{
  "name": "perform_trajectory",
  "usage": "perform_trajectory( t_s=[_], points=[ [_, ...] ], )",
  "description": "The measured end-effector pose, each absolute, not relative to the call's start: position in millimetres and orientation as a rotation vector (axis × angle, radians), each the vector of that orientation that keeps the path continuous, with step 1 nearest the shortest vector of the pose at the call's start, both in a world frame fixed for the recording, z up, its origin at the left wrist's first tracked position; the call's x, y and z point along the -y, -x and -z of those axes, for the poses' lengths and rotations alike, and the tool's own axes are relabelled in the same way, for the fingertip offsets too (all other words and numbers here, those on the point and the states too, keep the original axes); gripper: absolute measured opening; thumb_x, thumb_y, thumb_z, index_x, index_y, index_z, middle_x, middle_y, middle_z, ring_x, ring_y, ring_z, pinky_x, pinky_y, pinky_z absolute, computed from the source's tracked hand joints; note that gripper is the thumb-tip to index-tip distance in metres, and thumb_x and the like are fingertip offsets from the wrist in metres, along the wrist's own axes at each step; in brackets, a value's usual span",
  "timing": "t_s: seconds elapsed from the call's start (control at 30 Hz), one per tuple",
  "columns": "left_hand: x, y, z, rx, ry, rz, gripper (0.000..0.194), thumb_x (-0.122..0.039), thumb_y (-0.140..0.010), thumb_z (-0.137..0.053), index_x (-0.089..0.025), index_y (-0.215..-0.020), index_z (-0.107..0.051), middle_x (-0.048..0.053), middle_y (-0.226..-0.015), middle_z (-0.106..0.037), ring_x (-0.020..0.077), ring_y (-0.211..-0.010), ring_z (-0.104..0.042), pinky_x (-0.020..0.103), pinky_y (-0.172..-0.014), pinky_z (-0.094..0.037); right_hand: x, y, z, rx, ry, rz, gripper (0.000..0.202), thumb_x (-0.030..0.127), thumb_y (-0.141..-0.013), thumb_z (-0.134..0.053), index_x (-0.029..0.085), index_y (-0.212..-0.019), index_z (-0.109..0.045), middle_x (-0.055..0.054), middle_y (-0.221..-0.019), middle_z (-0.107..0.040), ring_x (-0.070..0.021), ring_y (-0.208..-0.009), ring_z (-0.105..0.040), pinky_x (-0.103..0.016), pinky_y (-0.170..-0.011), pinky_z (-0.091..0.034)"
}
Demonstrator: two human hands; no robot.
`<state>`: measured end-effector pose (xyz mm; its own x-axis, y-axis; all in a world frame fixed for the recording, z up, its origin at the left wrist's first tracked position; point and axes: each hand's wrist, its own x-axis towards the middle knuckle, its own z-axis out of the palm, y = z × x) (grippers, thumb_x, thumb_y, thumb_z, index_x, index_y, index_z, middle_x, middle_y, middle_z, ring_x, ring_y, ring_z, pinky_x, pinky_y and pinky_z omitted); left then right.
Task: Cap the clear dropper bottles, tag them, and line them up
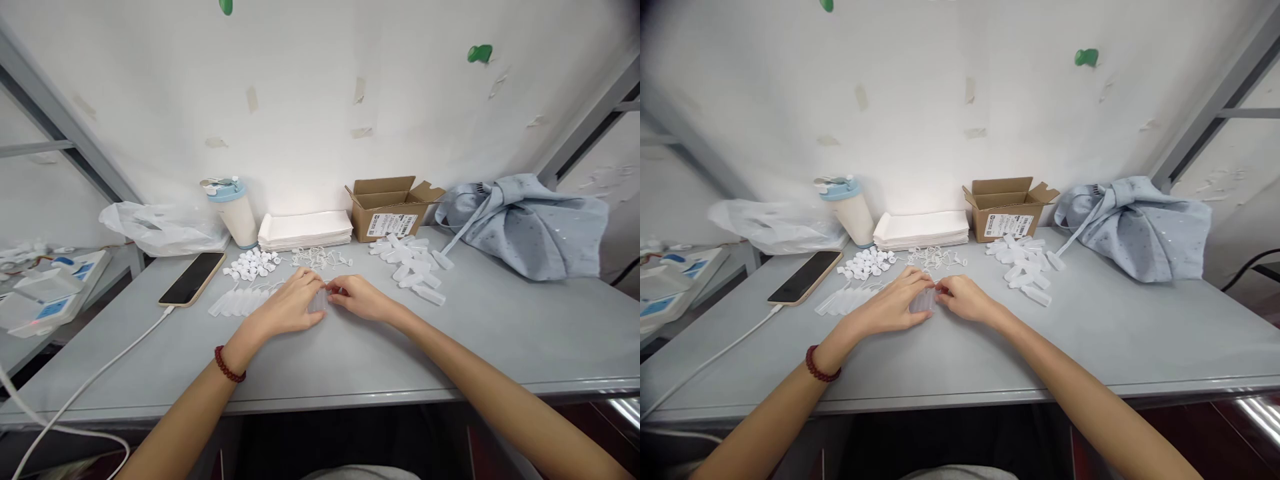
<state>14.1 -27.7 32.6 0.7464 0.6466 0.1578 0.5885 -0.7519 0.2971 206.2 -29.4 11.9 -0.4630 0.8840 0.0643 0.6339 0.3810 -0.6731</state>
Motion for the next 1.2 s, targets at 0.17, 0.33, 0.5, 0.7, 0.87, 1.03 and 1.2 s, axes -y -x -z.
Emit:
perform_trajectory(
  t_s=[0.17, 0.33, 0.5, 0.7, 0.87, 1.03, 1.2],
  points=[
    [27.1, -13.2, -31.8, -0.967, -2.730, -0.374, 0.032, -0.028, -0.078, -0.058, -0.017, -0.108, -0.054, 0.008, -0.105, -0.055, 0.0257, -0.110, -0.043, 0.038, -0.091, -0.041, 28.5, -207.1, -11.6, 2.230, 1.313, -0.828, 0.023, 0.024, -0.083, -0.052, 0.012, -0.096, -0.066, -0.006, -0.082, -0.067, -0.0166, -0.074, -0.058, -0.028, -0.069, -0.042],
    [27.9, -13.4, -32.3, -0.972, -2.741, -0.361, 0.032, -0.030, -0.078, -0.059, -0.017, -0.107, -0.054, 0.008, -0.106, -0.055, 0.0259, -0.109, -0.043, 0.039, -0.090, -0.042, 27.5, -208.8, -15.1, 2.237, 1.323, -0.825, 0.025, 0.026, -0.083, -0.052, 0.012, -0.097, -0.066, -0.007, -0.084, -0.067, -0.0170, -0.074, -0.058, -0.028, -0.069, -0.043],
    [29.6, -14.3, -36.2, -0.999, -2.675, -0.422, 0.034, -0.039, -0.081, -0.057, -0.019, -0.108, -0.055, 0.008, -0.106, -0.056, 0.0266, -0.109, -0.045, 0.041, -0.090, -0.043, 24.8, -220.2, -27.3, 2.239, 1.383, -0.817, 0.027, 0.028, -0.084, -0.051, 0.013, -0.102, -0.066, -0.009, -0.093, -0.069, -0.0182, -0.078, -0.060, -0.028, -0.070, -0.043],
    [12.7, -14.5, -24.9, -1.097, -2.576, -0.676, 0.031, -0.023, -0.094, -0.027, -0.018, -0.102, -0.057, 0.008, -0.107, -0.058, 0.0218, -0.109, -0.045, 0.041, -0.097, -0.040, 25.5, -243.4, -48.8, 2.366, 1.794, -0.331, 0.020, 0.012, -0.082, -0.044, 0.017, -0.083, -0.063, -0.010, -0.082, -0.066, -0.0203, -0.070, -0.059, -0.028, -0.057, -0.035],
    [-1.5, -20.9, -18.4, -1.142, -2.567, -0.592, 0.032, -0.027, -0.094, -0.029, -0.015, -0.107, -0.056, 0.010, -0.115, -0.056, 0.0235, -0.120, -0.037, 0.043, -0.102, -0.036, 27.0, -267.2, -64.1, 2.289, 2.221, -0.058, 0.027, -0.002, -0.072, -0.043, 0.016, -0.081, -0.060, -0.013, -0.081, -0.063, -0.0229, -0.069, -0.059, -0.029, -0.054, -0.029],
    [-7.5, -29.8, -22.4, -1.156, -2.572, -0.531, 0.042, -0.042, -0.096, -0.024, -0.017, -0.094, -0.058, 0.008, -0.111, -0.056, 0.0241, -0.116, -0.037, 0.044, -0.101, -0.033, 27.3, -289.2, -70.4, 2.214, 2.388, -0.119, 0.028, -0.001, -0.070, -0.047, 0.016, -0.087, -0.061, -0.013, -0.092, -0.063, -0.0237, -0.079, -0.061, -0.028, -0.056, -0.033],
    [-15.1, -30.9, -18.4, -1.151, -2.588, -0.494, 0.045, -0.044, -0.096, -0.022, -0.018, -0.091, -0.058, 0.007, -0.101, -0.058, 0.0236, -0.109, -0.040, 0.044, -0.098, -0.033, 27.7, -292.9, -68.9, 2.205, 2.471, -0.163, 0.033, 0.001, -0.067, -0.053, 0.018, -0.093, -0.064, -0.012, -0.098, -0.065, -0.0236, -0.086, -0.062, -0.027, -0.059, -0.038]
  ],
)
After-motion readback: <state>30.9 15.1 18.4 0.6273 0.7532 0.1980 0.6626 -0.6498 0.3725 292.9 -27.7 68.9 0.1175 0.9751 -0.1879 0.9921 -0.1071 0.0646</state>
